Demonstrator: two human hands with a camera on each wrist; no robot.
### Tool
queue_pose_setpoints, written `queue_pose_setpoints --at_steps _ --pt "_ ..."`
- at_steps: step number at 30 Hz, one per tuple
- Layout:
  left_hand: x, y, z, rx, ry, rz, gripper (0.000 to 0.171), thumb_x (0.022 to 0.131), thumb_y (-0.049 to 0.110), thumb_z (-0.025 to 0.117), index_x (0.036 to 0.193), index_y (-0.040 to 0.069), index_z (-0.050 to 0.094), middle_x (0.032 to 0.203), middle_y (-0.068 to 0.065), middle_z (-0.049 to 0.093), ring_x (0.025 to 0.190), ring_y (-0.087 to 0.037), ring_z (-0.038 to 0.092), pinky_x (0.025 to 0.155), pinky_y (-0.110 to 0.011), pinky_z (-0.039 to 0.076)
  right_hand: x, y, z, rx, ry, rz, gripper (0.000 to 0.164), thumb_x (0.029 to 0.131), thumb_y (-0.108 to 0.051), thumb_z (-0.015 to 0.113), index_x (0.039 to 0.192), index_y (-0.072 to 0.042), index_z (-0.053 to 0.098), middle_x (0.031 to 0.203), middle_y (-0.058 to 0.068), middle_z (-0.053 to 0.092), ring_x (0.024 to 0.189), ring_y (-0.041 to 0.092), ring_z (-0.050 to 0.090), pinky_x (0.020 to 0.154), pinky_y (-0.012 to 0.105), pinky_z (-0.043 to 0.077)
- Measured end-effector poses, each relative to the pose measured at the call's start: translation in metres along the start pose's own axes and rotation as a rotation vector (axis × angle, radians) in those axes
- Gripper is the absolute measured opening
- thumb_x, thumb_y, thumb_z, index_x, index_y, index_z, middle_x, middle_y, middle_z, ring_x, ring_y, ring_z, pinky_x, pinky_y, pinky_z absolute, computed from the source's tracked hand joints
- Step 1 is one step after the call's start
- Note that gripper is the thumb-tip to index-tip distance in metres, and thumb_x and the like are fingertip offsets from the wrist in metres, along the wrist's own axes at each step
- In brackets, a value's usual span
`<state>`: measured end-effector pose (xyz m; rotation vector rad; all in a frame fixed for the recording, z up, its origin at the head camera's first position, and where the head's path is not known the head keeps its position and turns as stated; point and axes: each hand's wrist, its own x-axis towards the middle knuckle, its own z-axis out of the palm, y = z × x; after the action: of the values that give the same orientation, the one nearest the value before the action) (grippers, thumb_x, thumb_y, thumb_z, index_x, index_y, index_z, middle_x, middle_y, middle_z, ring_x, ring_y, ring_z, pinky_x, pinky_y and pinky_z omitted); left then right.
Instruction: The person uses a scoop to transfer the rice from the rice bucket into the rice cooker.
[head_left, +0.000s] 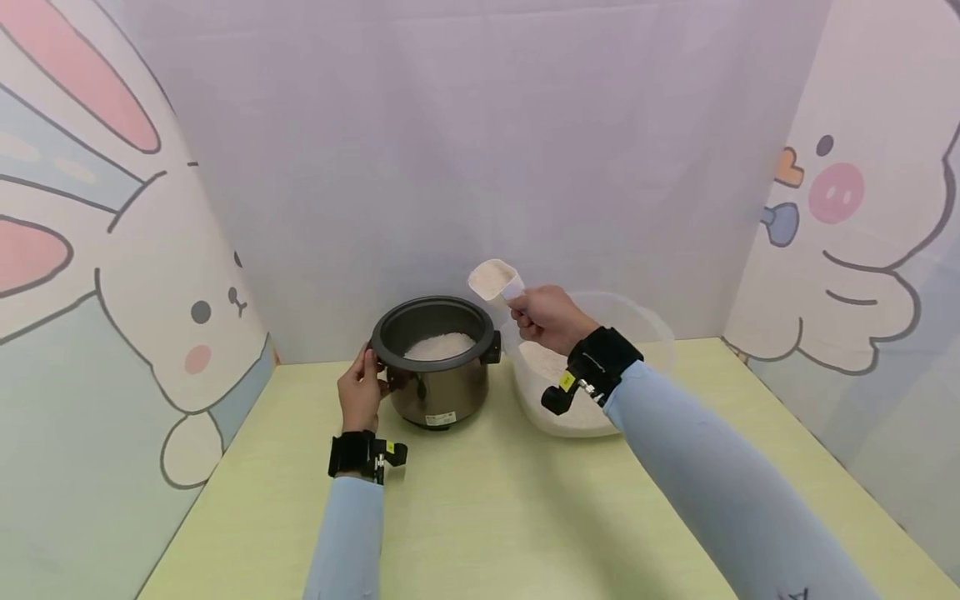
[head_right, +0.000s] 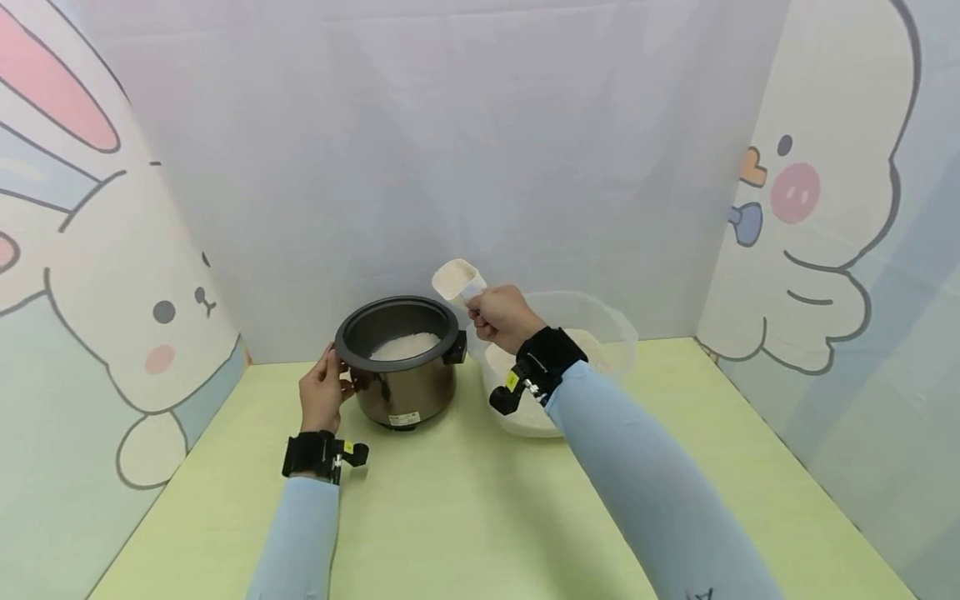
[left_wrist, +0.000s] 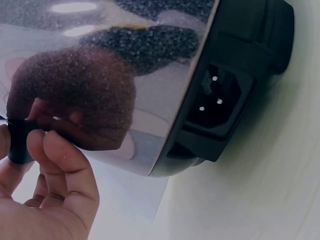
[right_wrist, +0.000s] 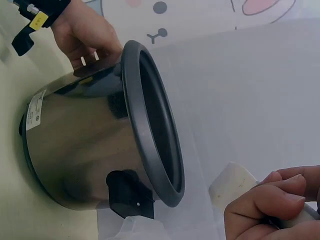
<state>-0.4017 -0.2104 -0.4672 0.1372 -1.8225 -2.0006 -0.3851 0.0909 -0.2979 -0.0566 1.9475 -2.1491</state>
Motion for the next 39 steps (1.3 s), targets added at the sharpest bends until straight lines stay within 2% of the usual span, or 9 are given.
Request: queue_pose_setpoints --at_steps 1,4,7,12,17,20,24,32,39 --pt "0.0 0.0 0.001 -0.003 0.002 -0.001 0.048 0.106 0.04 0.052 0.148 0.018 0.056 0.099 -0.007 0.057 0.058 -0.006 0.051 0.06 -0.019 0.057 0.0 0.001 0.002 -0.004 0.0 -0.001 0.008 0.109 -0.007 0.049 0.112 0.001 0.047 0.08 0.003 0.044 0.06 0.01 0.031 0.051 0.023 0.026" --pt "-0.001 -0.001 0.003 -0.02 0.003 -0.009 0.047 0.106 0.039 0.053 0.148 0.017 0.057 0.099 -0.008 0.059 0.058 -0.007 0.051 0.059 -0.019 0.056 0.001 0.005 0.005 -0.021 -0.004 -0.009 0.042 0.109 -0.008 0.048 0.149 0.002 0.035 0.084 0.003 0.045 0.062 0.01 0.032 0.052 0.022 0.026" --pt "-0.002 -0.002 0.005 -0.035 -0.007 -0.016 0.048 0.106 0.039 0.054 0.148 0.016 0.056 0.099 -0.007 0.059 0.058 -0.007 0.051 0.059 -0.019 0.056 0.002 0.009 0.006 -0.025 -0.006 -0.016 0.061 0.11 -0.008 0.046 0.163 -0.002 0.015 0.087 0.004 0.045 0.064 0.01 0.032 0.053 0.022 0.027" --pt "-0.004 -0.001 0.005 -0.032 -0.011 -0.004 0.048 0.106 0.039 0.054 0.148 0.016 0.056 0.097 -0.005 0.058 0.058 -0.008 0.052 0.059 -0.02 0.057 0.002 0.014 0.012 -0.069 -0.002 -0.06 0.053 0.11 -0.008 0.045 0.159 0.001 0.027 0.092 0.006 0.045 0.064 0.011 0.031 0.053 0.024 0.025" --pt "-0.005 0.0 0.003 -0.017 -0.009 0.001 0.048 0.106 0.039 0.053 0.149 0.017 0.056 0.097 -0.005 0.057 0.059 -0.008 0.052 0.06 -0.019 0.057 0.004 0.017 0.021 -0.131 0.052 -0.103 0.029 0.109 -0.007 0.047 0.133 0.009 0.05 0.089 0.005 0.043 0.063 0.011 0.032 0.054 0.023 0.026" --pt "-0.005 0.001 0.003 -0.018 -0.011 0.0 0.047 0.107 0.038 0.053 0.149 0.017 0.055 0.097 -0.005 0.056 0.058 -0.008 0.052 0.06 -0.019 0.056 0.006 0.019 0.024 -0.151 0.064 -0.119 0.021 0.108 -0.005 0.047 0.121 0.012 0.051 0.088 0.005 0.041 0.062 0.011 0.031 0.054 0.023 0.026" --pt "-0.005 0.0 0.003 -0.019 -0.01 0.004 0.047 0.107 0.038 0.053 0.149 0.017 0.055 0.097 -0.006 0.056 0.058 -0.008 0.052 0.059 -0.019 0.056 0.008 0.023 0.026 -0.195 0.057 -0.153 0.021 0.109 -0.006 0.045 0.12 0.01 0.052 0.095 0.009 0.043 0.064 0.013 0.03 0.056 0.025 0.026" --pt "-0.005 0.0 0.003 -0.009 -0.006 0.006 0.047 0.107 0.038 0.052 0.149 0.017 0.056 0.097 -0.006 0.056 0.058 -0.008 0.052 0.059 -0.02 0.056 0.015 0.03 0.031 -0.336 0.064 -0.253 0.018 0.11 -0.009 0.044 0.103 0.005 0.052 0.107 0.015 0.046 0.083 0.022 0.038 0.071 0.033 0.032" --pt "-0.006 0.001 0.003 -0.007 0.001 0.007 0.046 0.107 0.037 0.052 0.149 0.017 0.056 0.097 -0.007 0.056 0.058 -0.008 0.052 0.059 -0.02 0.056 0.012 0.035 0.04 -0.359 0.048 -0.252 0.024 0.11 -0.009 0.044 0.123 0.008 0.056 0.115 0.017 0.048 0.09 0.025 0.039 0.078 0.037 0.031"
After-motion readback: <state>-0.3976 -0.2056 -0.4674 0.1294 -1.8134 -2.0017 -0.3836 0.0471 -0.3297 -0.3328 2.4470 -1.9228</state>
